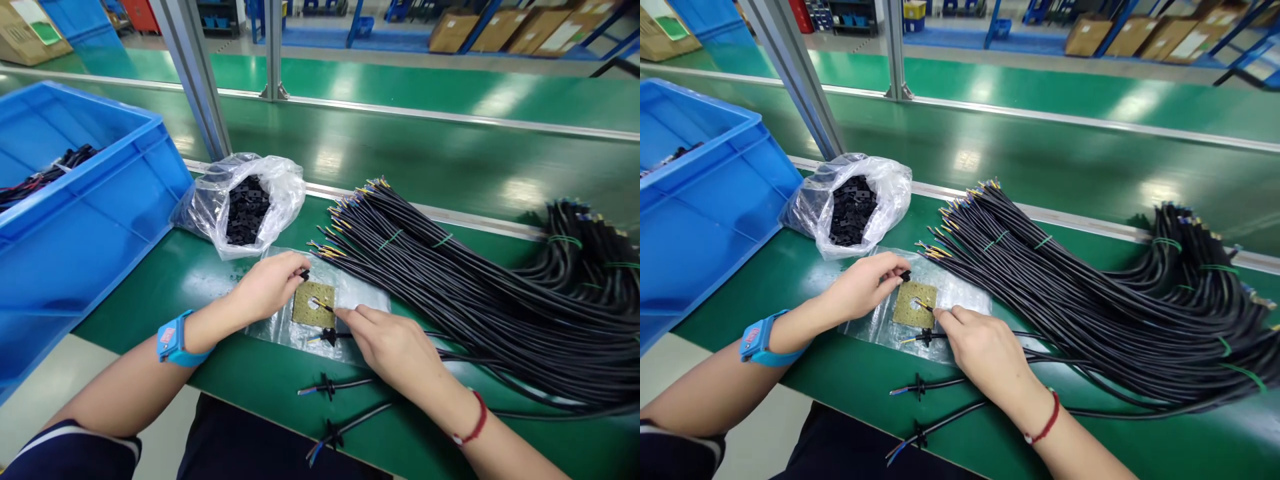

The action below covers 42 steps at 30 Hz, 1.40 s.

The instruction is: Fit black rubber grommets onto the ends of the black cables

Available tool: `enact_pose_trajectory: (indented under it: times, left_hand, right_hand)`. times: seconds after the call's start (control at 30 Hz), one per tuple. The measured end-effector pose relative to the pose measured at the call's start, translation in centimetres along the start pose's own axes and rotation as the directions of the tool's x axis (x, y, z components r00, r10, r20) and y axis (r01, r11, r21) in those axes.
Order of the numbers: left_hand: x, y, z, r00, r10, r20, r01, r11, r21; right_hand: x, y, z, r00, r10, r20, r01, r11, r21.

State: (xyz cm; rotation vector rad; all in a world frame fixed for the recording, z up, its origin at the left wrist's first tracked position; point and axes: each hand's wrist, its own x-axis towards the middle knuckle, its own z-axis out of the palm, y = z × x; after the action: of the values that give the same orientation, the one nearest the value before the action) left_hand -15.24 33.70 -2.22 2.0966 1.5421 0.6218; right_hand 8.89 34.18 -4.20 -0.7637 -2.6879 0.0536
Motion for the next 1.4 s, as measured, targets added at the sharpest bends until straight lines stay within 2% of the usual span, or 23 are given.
enact_pose_trajectory:
  times: [0.07, 0.17, 0.27, 0.4, 0.53, 0.7, 0.77, 0.83, 0.9, 0.97, 1.03, 1.1, 1.27, 1.4]
  left_hand:
    - [0.1, 0.3, 0.4, 0.995, -0.099, -0.031, 0.090, 0.969, -0.231]
    - [0.0, 0.9, 1.0, 0.978, -0.206, 0.024, 0.190, 0.844, -0.502]
    - [-0.2, 1.5, 1.3, 0.972, -0.224, 0.068, 0.219, 0.764, -0.607]
    - [-0.4, 1.8, 1.3, 0.977, -0.211, 0.040, 0.196, 0.797, -0.571]
    - [-0.4, 1.7, 1.2, 0.984, -0.179, -0.015, 0.150, 0.864, -0.481]
    - [-0.6, 2.2, 1.5, 0.998, -0.012, -0.061, -0.007, 0.956, -0.293]
    - [-0.6, 2.4, 1.7, 1.000, -0.019, -0.024, 0.009, 0.934, -0.356]
    - [-0.5, 2.3, 1.9, 0.992, -0.115, 0.055, 0.127, 0.825, -0.550]
    - [-0.4, 2.2, 2.2, 0.964, -0.210, 0.164, 0.262, 0.627, -0.734]
    - [-0.3, 2.1, 2.5, 0.931, -0.250, 0.265, 0.355, 0.460, -0.814]
    - [-0.3, 2.2, 2.6, 0.913, -0.244, 0.327, 0.402, 0.408, -0.820]
    - [-0.4, 2.5, 2.5, 0.926, -0.221, 0.307, 0.375, 0.433, -0.819]
    - [-0.7, 3.3, 1.5, 0.977, -0.184, 0.109, 0.198, 0.585, -0.787]
    - [-0.6, 3.1, 1.2, 0.985, -0.155, 0.069, 0.161, 0.712, -0.683]
  right_hand:
    - [0.0, -0.1, -0.3, 0.993, 0.037, -0.108, -0.026, 0.994, 0.109]
    - [-0.2, -0.2, -0.7, 0.958, 0.101, -0.267, -0.044, 0.976, 0.214]
    - [-0.2, -0.2, -1.0, 0.954, 0.104, -0.280, -0.043, 0.975, 0.218]
    - [-0.1, -0.2, -1.0, 0.972, 0.100, -0.215, -0.062, 0.982, 0.176]
    - [0.0, -0.3, -0.9, 0.975, 0.075, -0.208, -0.047, 0.990, 0.134]
    - [0.1, -0.4, -0.8, 0.977, 0.095, -0.191, -0.069, 0.988, 0.137]
    - [0.1, -0.4, -0.7, 0.976, 0.106, -0.188, -0.075, 0.983, 0.166]
    - [0.1, -0.3, -0.6, 0.974, 0.105, -0.202, -0.064, 0.978, 0.200]
    - [0.1, -0.3, -0.6, 0.970, 0.103, -0.220, -0.052, 0.973, 0.226]
    - [0.1, -0.3, -0.7, 0.965, 0.102, -0.243, -0.044, 0.971, 0.234]
    - [0.1, -0.3, -0.8, 0.958, 0.114, -0.263, -0.049, 0.969, 0.242]
    - [0.1, -0.2, -0.8, 0.953, 0.128, -0.276, -0.057, 0.966, 0.252]
    - [0.0, -0.1, -0.6, 0.948, 0.141, -0.287, -0.059, 0.959, 0.276]
    - [-0.2, 0.0, -0.6, 0.955, 0.144, -0.260, -0.059, 0.950, 0.307]
